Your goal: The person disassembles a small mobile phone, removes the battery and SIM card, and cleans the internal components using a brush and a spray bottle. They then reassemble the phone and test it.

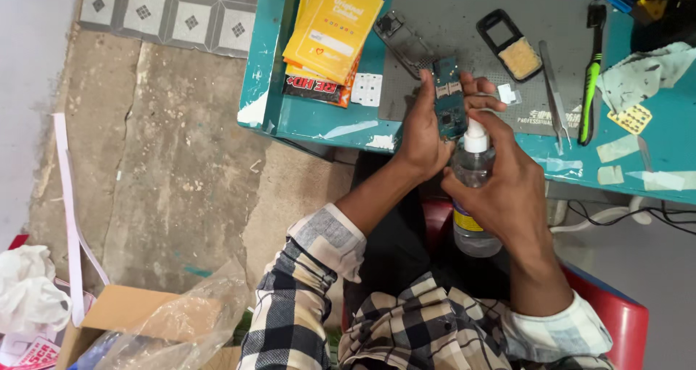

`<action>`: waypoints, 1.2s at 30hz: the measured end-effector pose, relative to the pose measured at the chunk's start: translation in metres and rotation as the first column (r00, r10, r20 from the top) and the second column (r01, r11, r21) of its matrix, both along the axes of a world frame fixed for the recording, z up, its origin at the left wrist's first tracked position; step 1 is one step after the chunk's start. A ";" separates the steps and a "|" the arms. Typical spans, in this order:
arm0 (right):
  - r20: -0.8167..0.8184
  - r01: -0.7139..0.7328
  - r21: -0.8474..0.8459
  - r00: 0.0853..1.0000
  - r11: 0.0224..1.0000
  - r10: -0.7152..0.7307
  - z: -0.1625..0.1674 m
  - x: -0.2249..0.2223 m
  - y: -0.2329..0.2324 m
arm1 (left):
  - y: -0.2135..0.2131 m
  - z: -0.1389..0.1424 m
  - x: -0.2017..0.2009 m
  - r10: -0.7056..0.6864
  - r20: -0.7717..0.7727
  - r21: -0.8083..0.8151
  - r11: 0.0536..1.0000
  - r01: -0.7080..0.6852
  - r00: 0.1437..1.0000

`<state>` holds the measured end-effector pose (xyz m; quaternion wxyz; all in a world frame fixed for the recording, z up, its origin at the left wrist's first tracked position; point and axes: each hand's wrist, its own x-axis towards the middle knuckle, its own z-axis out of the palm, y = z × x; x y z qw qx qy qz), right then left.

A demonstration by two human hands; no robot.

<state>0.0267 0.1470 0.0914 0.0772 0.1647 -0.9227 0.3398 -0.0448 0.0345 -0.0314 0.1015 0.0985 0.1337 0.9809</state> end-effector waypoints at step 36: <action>0.052 0.090 0.220 0.993 0.971 -0.103 0.004 -0.005 0.003 | -0.004 0.010 0.004 0.001 0.005 0.002 1.000 -0.001 1.000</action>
